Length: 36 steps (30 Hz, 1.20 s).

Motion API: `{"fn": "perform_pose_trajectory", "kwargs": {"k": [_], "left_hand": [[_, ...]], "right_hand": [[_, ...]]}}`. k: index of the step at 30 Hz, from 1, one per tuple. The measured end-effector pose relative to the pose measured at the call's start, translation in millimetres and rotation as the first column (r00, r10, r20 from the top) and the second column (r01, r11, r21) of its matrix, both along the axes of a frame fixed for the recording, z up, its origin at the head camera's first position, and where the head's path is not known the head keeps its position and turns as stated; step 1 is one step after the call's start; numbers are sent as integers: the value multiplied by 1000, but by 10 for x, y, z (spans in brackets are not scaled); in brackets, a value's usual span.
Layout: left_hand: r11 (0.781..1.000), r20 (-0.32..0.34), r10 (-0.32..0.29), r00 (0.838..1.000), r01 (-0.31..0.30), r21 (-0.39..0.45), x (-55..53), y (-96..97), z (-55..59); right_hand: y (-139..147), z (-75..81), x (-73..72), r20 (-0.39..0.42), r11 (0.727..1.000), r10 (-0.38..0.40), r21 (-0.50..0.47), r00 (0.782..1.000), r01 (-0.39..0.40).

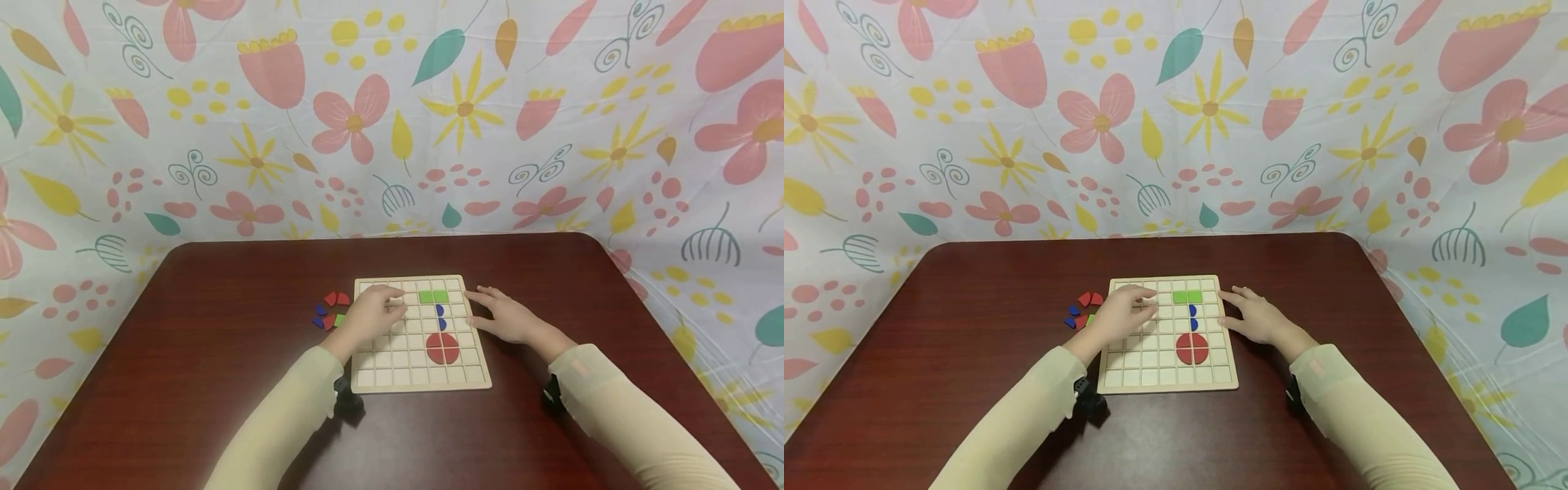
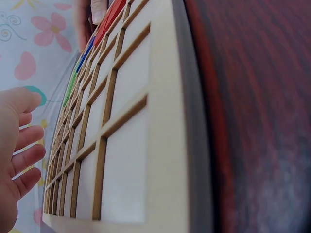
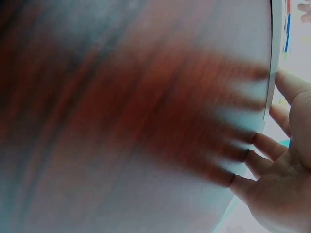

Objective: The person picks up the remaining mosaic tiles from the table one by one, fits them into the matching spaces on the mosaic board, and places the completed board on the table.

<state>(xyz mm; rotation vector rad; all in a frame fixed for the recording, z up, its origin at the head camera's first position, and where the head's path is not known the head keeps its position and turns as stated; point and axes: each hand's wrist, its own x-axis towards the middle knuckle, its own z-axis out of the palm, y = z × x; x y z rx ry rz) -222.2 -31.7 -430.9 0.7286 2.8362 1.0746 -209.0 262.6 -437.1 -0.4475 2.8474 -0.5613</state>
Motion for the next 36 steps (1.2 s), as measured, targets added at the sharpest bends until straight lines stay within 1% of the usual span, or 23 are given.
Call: {"fn": "perform_pose_trajectory", "kwargs": {"k": [3, 4, 6, 10, 13, 15, 18, 22, 27, 30, 36], "left_hand": [[1000, 32, 17, 999, -18, 18, 26, -42, 16], [1000, 33, 21, 999, -21, 22, 29, -54, 17], [999, 25, 25, 999, -26, 29, 38, -78, 20], [999, -19, 34, 999, -34, 32, 57, -128, 26], [998, -30, 44, 999, -43, 35, 72, -169, 39], [998, -25, 46, 999, -45, 36, 78, -198, 42], [998, 1, 53, 999, -53, 38, 82, -241, 44], [997, 20, 60, 998, -60, 37, 74, -294, 24], [997, 12, 76, 997, -77, 32, 60, -337, -12], [995, 4, 88, 996, -88, 36, 65, -348, -15], [996, -11, 83, 996, -82, 41, 87, -391, -19]], "right_hand": [[3, 5, 2, 11, 1000, -6, 1, 1000, 6], [5, 7, 3, 14, 1000, -8, 2, 1000, 8], [9, 10, 0, 19, 1000, -12, 3, 1000, 12], [20, -5, -2, 18, 1000, -11, 1, 1000, 11], [25, -11, -1, 18, 1000, -11, -1, 1000, 11], [25, -10, -1, 19, 1000, -10, -1, 1000, 10], [21, -5, -3, 20, 1000, -11, -2, 1000, 11], [17, 2, -9, 16, 1000, -12, 2, 1000, 12], [15, 3, -10, 13, 1000, -14, 11, 1000, 14], [14, 1, -11, 12, 1000, -14, 13, 1000, 14], [13, -4, -9, 9, 1000, -14, 11, 1000, 13]]}}
